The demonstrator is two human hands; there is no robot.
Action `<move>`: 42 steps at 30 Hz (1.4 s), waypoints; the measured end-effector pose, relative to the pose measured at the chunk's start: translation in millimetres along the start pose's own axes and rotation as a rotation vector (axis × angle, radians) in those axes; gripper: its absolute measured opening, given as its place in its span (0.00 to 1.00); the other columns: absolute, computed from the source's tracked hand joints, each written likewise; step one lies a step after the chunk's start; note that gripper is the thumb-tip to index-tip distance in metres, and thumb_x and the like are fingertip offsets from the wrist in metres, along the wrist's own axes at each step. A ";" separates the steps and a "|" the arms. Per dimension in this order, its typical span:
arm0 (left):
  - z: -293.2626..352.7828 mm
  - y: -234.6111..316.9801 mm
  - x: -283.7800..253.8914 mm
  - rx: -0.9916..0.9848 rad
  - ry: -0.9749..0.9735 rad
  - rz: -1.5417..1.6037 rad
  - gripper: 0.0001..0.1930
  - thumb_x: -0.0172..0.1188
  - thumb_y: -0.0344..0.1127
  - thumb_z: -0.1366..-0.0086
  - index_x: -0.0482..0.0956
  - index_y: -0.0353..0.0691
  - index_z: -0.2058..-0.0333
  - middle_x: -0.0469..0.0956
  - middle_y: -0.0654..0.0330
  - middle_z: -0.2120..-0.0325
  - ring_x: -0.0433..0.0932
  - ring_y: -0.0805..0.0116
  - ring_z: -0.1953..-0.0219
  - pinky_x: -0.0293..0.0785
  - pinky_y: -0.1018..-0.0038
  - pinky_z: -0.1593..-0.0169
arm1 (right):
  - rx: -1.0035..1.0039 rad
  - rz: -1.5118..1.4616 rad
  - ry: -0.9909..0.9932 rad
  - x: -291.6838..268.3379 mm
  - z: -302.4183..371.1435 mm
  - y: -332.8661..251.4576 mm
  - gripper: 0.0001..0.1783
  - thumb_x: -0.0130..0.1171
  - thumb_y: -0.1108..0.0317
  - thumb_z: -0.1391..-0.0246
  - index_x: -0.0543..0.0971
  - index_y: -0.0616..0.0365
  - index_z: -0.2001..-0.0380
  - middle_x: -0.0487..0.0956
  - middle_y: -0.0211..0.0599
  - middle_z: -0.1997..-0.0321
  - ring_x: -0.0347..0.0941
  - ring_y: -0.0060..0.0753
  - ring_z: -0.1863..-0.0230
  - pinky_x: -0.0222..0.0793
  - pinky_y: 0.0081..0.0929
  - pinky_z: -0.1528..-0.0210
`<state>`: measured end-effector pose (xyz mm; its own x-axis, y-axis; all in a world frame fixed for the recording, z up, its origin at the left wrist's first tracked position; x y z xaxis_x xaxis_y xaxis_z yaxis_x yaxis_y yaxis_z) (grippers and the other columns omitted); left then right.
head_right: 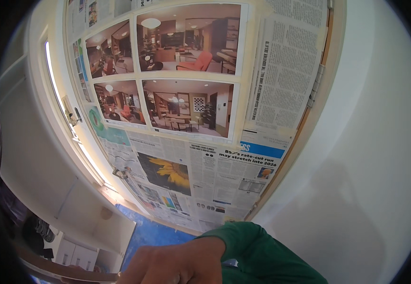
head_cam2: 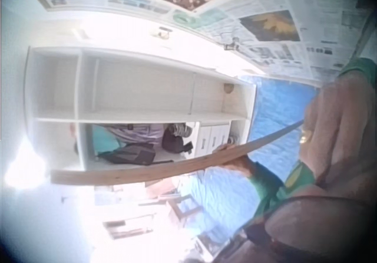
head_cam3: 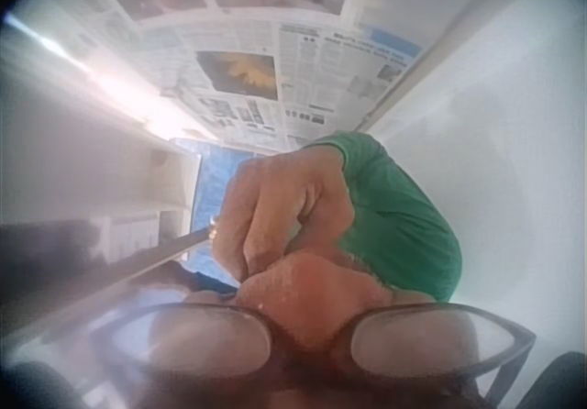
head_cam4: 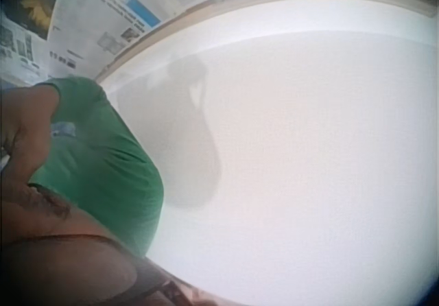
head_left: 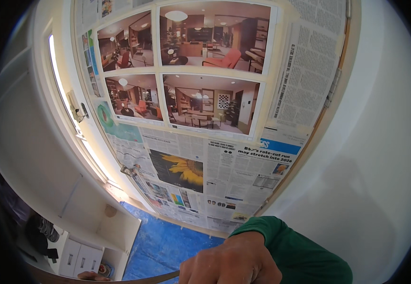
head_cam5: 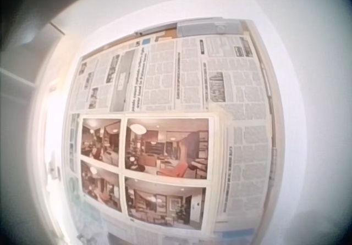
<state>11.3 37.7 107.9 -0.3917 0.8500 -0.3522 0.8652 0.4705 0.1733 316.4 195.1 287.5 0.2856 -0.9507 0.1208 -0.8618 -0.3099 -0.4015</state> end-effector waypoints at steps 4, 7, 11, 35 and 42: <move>5.3 -10.9 2.4 -0.151 -0.044 0.245 0.12 0.61 0.42 0.27 0.71 0.43 0.66 0.74 0.57 0.72 0.75 0.57 0.72 0.74 0.59 0.65 | -0.030 0.016 0.011 0.1 -1.1 -3.9 0.16 0.62 0.67 0.27 0.84 0.75 0.63 0.81 0.57 0.63 0.79 0.50 0.69 0.73 0.39 0.69; 9.3 -17.8 6.2 -0.254 -0.067 0.349 0.14 0.62 0.46 0.27 0.72 0.44 0.66 0.74 0.59 0.72 0.76 0.58 0.71 0.74 0.61 0.64 | -0.028 0.010 0.016 -2.2 -2.0 -7.8 0.16 0.62 0.67 0.28 0.84 0.75 0.63 0.81 0.57 0.63 0.79 0.50 0.70 0.72 0.39 0.70; 11.9 -21.6 8.2 -0.338 -0.073 0.365 0.14 0.61 0.46 0.27 0.72 0.43 0.66 0.74 0.59 0.71 0.75 0.60 0.71 0.73 0.62 0.64 | -0.023 0.006 0.013 -1.5 -1.2 -6.6 0.16 0.62 0.67 0.28 0.84 0.75 0.64 0.81 0.57 0.64 0.79 0.51 0.71 0.72 0.39 0.71; 25.2 -21.4 17.2 -0.462 -0.079 0.444 0.15 0.60 0.47 0.27 0.75 0.40 0.64 0.72 0.62 0.67 0.72 0.71 0.68 0.69 0.73 0.61 | -0.046 -0.052 0.014 1.5 11.8 -10.1 0.16 0.61 0.68 0.29 0.84 0.73 0.66 0.81 0.56 0.66 0.78 0.49 0.75 0.68 0.38 0.77; 31.5 -41.4 -7.8 -0.496 -0.032 0.509 0.16 0.59 0.47 0.26 0.75 0.39 0.64 0.72 0.63 0.65 0.71 0.74 0.67 0.68 0.76 0.61 | 0.400 0.256 0.290 -68.2 54.2 19.6 0.10 0.68 0.69 0.33 0.83 0.66 0.56 0.82 0.43 0.61 0.80 0.37 0.61 0.76 0.39 0.57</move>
<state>-11.7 4.1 74.4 0.0388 0.9891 -0.1419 0.6908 0.0760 0.7191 302.7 254.4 222.3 -0.0879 -0.9765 0.1967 -0.6461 -0.0944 -0.7574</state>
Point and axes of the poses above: each hand's wrist, its own z-axis away from the middle knuckle, its own x-axis out of the palm, y = z × x, the point moved 7 cm from there along -z, towards the middle knuckle
